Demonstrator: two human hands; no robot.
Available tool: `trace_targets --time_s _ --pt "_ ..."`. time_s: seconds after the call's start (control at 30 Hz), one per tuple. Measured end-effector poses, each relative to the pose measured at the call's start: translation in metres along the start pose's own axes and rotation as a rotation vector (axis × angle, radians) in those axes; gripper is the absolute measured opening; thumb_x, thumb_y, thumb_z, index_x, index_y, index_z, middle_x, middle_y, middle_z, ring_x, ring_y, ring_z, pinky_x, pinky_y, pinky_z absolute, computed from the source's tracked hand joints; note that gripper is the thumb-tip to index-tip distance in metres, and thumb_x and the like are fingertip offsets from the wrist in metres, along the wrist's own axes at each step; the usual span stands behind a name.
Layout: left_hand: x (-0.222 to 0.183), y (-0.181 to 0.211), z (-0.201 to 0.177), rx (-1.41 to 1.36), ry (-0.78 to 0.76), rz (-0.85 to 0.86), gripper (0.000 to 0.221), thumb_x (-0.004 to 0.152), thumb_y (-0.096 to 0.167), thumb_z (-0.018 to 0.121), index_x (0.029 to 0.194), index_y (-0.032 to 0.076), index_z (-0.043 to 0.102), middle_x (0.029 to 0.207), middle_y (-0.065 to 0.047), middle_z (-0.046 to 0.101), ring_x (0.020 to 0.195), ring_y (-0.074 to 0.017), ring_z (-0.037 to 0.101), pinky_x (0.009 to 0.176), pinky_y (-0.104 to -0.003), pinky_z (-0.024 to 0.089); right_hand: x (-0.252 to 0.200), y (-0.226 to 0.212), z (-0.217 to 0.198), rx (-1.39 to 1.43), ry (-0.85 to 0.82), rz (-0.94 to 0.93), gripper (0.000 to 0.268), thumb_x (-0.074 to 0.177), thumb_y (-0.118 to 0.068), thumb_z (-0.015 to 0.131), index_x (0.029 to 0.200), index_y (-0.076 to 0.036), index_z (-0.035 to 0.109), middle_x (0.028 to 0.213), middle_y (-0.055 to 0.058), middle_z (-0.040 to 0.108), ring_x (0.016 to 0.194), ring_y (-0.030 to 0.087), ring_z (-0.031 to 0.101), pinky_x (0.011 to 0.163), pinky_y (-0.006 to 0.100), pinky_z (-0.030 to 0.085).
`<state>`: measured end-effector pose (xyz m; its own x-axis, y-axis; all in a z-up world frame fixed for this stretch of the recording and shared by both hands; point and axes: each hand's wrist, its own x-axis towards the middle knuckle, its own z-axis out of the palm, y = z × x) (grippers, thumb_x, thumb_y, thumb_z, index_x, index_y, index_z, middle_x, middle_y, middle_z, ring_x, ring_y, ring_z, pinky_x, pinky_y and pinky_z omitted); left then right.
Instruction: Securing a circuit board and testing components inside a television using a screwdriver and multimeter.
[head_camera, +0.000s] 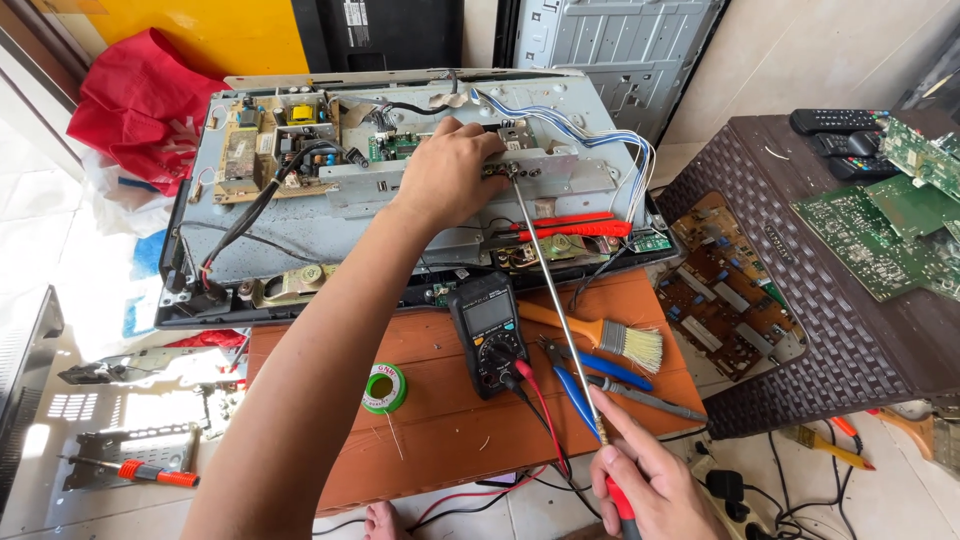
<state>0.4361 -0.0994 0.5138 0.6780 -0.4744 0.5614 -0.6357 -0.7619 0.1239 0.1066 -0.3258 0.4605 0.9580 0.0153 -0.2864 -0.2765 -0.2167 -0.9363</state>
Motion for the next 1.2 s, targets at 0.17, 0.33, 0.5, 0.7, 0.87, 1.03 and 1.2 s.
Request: trace_targets --time_s 0.17,0.33,0.5,0.7,0.87,1.03,1.2 --pt "0.0001 -0.0005 0.0011 -0.003 -0.010 -0.010 0.036 0.081 0.030 0.083 0.111 0.012 0.075 0.107 -0.006 0.072 0.102 -0.0319 0.062 0.090 -0.046 0.055 -0.0017 -0.0100 0.0005 0.030 0.006 0.059 0.065 0.094 -0.001 0.051 0.157 -0.019 0.048 0.061 0.015 0.065 0.042 0.023 0.059 0.042 0.034 0.045" --pt "0.0004 0.0004 -0.0008 -0.010 -0.011 -0.012 0.036 0.081 0.030 0.082 0.111 0.012 0.075 0.108 -0.006 0.072 0.103 -0.0319 0.062 0.090 -0.046 0.056 -0.0020 -0.0119 0.0001 0.052 0.022 0.079 0.064 0.095 -0.001 0.050 0.156 -0.019 0.050 0.061 0.017 0.065 0.042 0.023 0.057 0.042 0.035 0.044" --pt "0.0005 0.0016 -0.0028 -0.013 -0.025 -0.022 0.037 0.080 0.029 0.082 0.111 0.011 0.075 0.108 -0.007 0.072 0.103 -0.0322 0.062 0.090 -0.046 0.055 -0.0014 -0.0098 -0.0007 0.113 -0.016 0.044 0.064 0.095 -0.002 0.050 0.157 -0.017 0.048 0.061 0.017 0.065 0.041 0.023 0.057 0.041 0.035 0.044" --pt "0.0010 0.0007 -0.0020 -0.011 -0.035 -0.022 0.037 0.080 0.030 0.082 0.112 0.012 0.075 0.110 -0.007 0.072 0.104 -0.0324 0.061 0.092 -0.046 0.055 0.0001 -0.0102 0.0004 0.263 -0.023 0.079 0.064 0.094 -0.006 0.053 0.157 -0.015 0.046 0.057 0.018 0.062 0.037 0.024 0.053 0.035 0.036 0.039" --pt "0.0002 0.0020 -0.0035 -0.011 -0.046 -0.032 0.037 0.081 0.031 0.081 0.113 0.012 0.075 0.110 -0.006 0.072 0.105 -0.0320 0.061 0.092 -0.046 0.055 -0.0003 -0.0070 0.0040 0.352 -0.111 0.046 0.063 0.097 -0.010 0.047 0.159 -0.016 0.039 0.062 0.018 0.064 0.042 0.026 0.060 0.038 0.036 0.044" --pt "0.0006 0.0016 -0.0036 -0.006 -0.040 -0.040 0.038 0.081 0.031 0.082 0.113 0.013 0.075 0.110 -0.006 0.072 0.105 -0.0314 0.062 0.090 -0.046 0.056 0.0013 -0.0070 0.0065 0.412 -0.200 0.017 0.063 0.099 -0.013 0.044 0.160 -0.017 0.033 0.067 0.018 0.065 0.047 0.025 0.062 0.044 0.035 0.046" --pt "0.0000 0.0013 -0.0018 -0.005 -0.035 -0.030 0.038 0.082 0.032 0.081 0.113 0.013 0.075 0.111 -0.006 0.072 0.105 -0.0319 0.062 0.092 -0.046 0.055 0.0013 -0.0107 0.0018 0.485 -0.194 0.050 0.065 0.097 -0.013 0.045 0.161 -0.018 0.035 0.063 0.017 0.062 0.045 0.026 0.060 0.040 0.036 0.042"
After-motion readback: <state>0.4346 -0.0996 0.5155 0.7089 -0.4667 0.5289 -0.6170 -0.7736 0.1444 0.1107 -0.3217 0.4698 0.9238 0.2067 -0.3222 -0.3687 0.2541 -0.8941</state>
